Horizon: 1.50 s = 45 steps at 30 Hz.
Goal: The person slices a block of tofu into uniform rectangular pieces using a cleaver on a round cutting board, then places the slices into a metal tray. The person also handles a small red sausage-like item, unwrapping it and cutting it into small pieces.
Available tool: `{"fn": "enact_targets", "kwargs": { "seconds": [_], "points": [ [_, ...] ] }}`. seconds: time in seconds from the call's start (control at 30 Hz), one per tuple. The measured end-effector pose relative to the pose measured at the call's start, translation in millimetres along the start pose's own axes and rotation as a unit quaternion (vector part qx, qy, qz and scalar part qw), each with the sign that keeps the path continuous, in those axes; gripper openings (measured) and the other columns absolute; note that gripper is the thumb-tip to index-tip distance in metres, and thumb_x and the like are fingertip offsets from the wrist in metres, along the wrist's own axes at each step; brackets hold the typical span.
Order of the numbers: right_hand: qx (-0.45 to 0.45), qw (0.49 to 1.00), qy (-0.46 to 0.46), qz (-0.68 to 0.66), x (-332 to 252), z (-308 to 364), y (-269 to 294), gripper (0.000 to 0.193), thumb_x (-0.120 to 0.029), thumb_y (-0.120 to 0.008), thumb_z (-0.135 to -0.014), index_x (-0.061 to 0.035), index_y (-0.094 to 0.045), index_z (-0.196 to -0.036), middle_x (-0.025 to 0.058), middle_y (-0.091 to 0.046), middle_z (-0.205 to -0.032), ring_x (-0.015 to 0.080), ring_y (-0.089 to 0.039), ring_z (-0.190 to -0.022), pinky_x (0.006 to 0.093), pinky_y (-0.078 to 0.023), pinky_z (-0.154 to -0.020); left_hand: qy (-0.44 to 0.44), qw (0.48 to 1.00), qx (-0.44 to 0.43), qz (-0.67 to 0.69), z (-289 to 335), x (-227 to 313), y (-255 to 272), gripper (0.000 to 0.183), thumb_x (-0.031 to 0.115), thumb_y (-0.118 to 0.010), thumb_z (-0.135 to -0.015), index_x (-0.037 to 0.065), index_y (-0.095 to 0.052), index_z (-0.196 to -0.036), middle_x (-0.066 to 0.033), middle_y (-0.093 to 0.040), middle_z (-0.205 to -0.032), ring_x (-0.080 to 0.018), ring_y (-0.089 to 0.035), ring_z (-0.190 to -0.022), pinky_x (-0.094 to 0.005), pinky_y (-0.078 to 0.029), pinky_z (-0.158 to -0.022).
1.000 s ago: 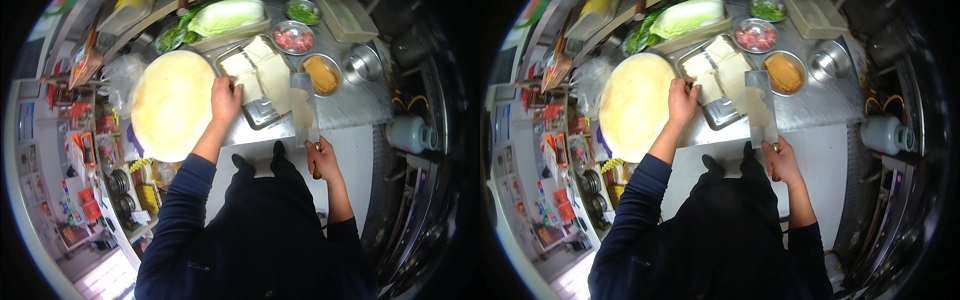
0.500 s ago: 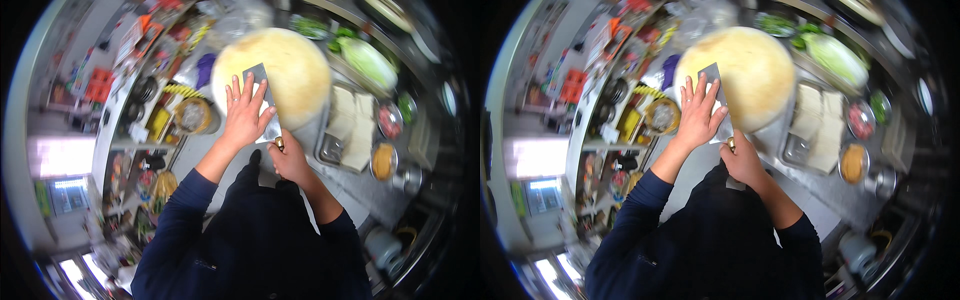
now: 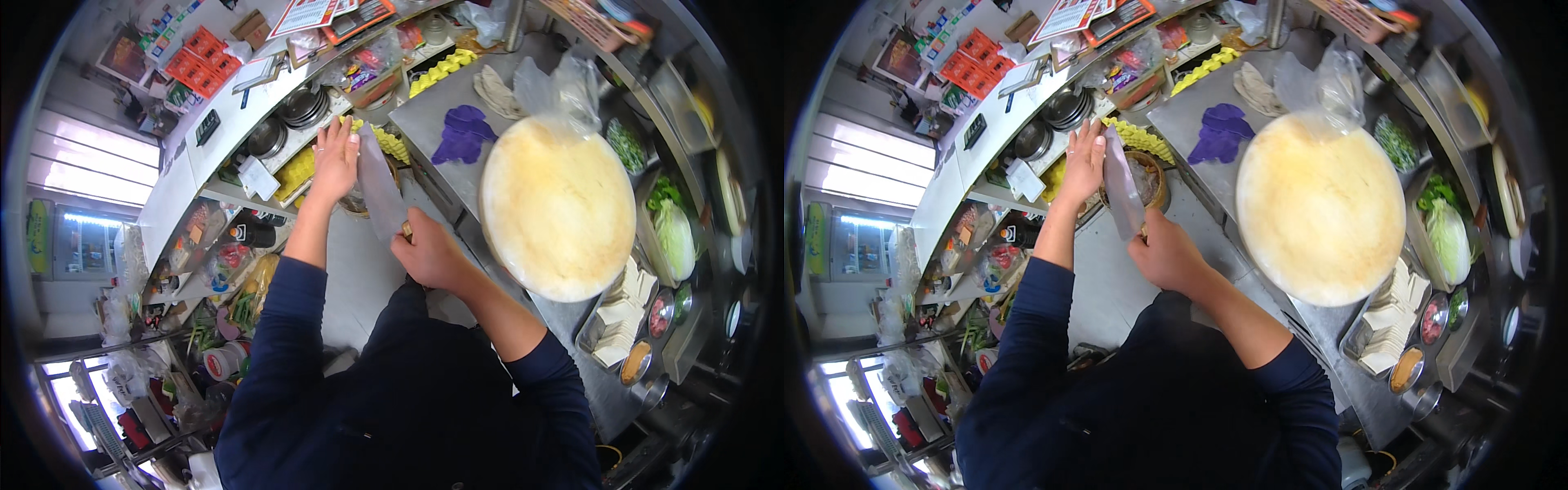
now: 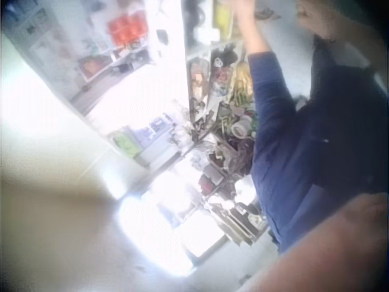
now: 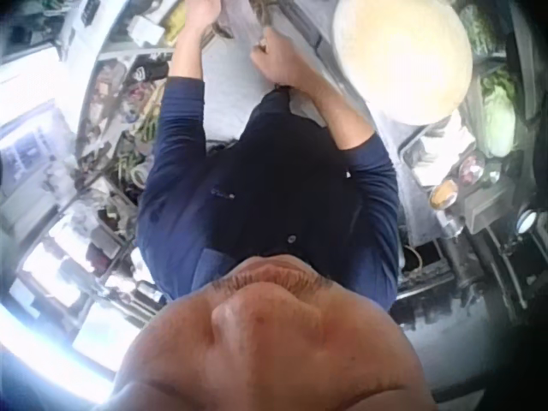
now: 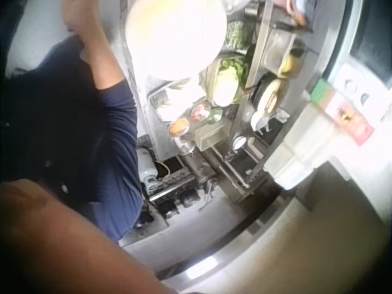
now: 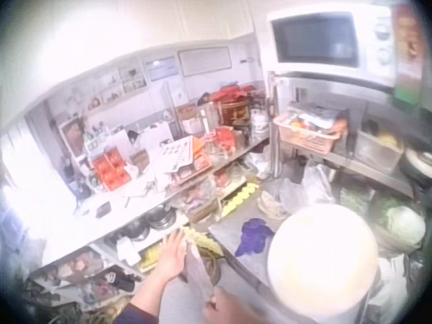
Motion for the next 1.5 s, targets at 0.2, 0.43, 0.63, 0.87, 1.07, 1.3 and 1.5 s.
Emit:
{"fn": "enact_targets", "kwargs": {
  "seconds": [0.2, 0.43, 0.63, 0.87, 1.07, 1.3, 1.5],
  "points": [
    [0.031, 0.986, -0.154, -0.057, 40, -20, -16, 0.027, -0.024, -0.063, -0.100, 0.0004, -0.054, -0.109, 0.0204, -0.069, -0.084, 0.0368, -0.069, -0.077, 0.0477, -0.053, -0.068, 0.099, 0.987, -0.021, 0.126, -54, -169, -47, 0.046, 0.039, -0.051, -0.109, 0.006, -0.066, -0.137, -0.0282, -0.061, -0.139, -0.0399, -0.057, -0.133, -0.0426, -0.044, -0.112],
    [0.325, 0.903, -0.224, -0.168, 132, 113, 37, 0.020, -0.024, -0.061, -0.108, -0.0046, -0.060, -0.102, -0.0026, -0.054, -0.069, 0.0072, -0.053, -0.061, 0.0263, -0.047, -0.056, -0.011, 0.998, 0.002, 0.069, -90, -122, -120, 0.032, 0.031, -0.067, -0.101, 0.000, -0.072, -0.098, -0.0235, -0.071, -0.103, -0.0438, -0.066, -0.100, -0.0494, -0.051, -0.091],
    [0.565, 0.747, -0.297, -0.186, 169, 243, 47, 0.046, -0.020, -0.054, -0.109, -0.0048, -0.040, -0.149, -0.0010, -0.049, -0.061, 0.0082, -0.044, -0.047, 0.0261, -0.040, -0.043, -0.288, 0.950, -0.072, 0.099, -102, 64, -227, 0.046, 0.031, -0.068, -0.098, 0.014, -0.062, -0.141, -0.0221, -0.053, -0.147, -0.0532, -0.046, -0.133, -0.0580, -0.037, -0.115],
    [0.597, 0.697, -0.353, -0.182, 197, 302, 47, 0.072, -0.016, -0.061, -0.104, -0.0157, -0.027, -0.167, -0.0012, -0.049, -0.062, 0.0086, -0.046, -0.048, 0.0278, -0.040, -0.043, -0.313, 0.940, -0.113, -0.077, -96, 137, -296, 0.028, 0.032, -0.056, -0.102, 0.015, -0.066, -0.122, -0.0143, -0.061, -0.127, -0.0423, -0.057, -0.117, -0.0596, -0.042, -0.101],
    [0.595, 0.715, -0.343, -0.128, 234, 305, 105, 0.071, -0.013, -0.064, -0.103, -0.0145, -0.031, -0.166, -0.0034, -0.048, -0.062, 0.0062, -0.041, -0.050, 0.0247, -0.040, -0.047, -0.274, 0.942, -0.145, -0.129, -147, 142, -321, 0.026, 0.034, -0.053, -0.105, 0.012, -0.064, -0.110, -0.0190, -0.064, -0.113, -0.0449, -0.062, -0.101, -0.0537, -0.050, -0.090],
    [0.410, 0.842, -0.352, -0.005, 212, 233, 84, 0.075, -0.018, -0.070, -0.100, -0.0279, -0.033, -0.165, 0.0135, -0.071, -0.081, 0.0238, -0.062, -0.066, 0.0366, -0.055, -0.071, -0.301, 0.906, -0.294, 0.051, -166, 137, -283, 0.042, 0.022, -0.065, -0.097, 0.011, -0.061, -0.138, -0.0217, -0.062, -0.135, -0.0458, -0.056, -0.128, -0.0501, -0.045, -0.110],
    [0.423, 0.878, -0.202, 0.093, 216, 230, 137, 0.059, -0.027, -0.070, -0.100, -0.0305, -0.050, -0.155, 0.0202, -0.074, -0.098, 0.0384, -0.073, -0.087, 0.0456, -0.058, -0.079, -0.246, 0.963, -0.106, 0.032, -69, 25, -175, 0.059, 0.007, -0.069, -0.091, 0.001, -0.052, -0.147, -0.0255, -0.054, -0.145, -0.0432, -0.050, -0.136, -0.0465, -0.039, -0.117]
  ]
}}
Point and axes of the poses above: each hand's wrist, its own z-axis away from the middle knuckle, its own y-axis out of the back of the hand, x = y × z, the point moved 4 cm from there along -z, towards the middle knuckle
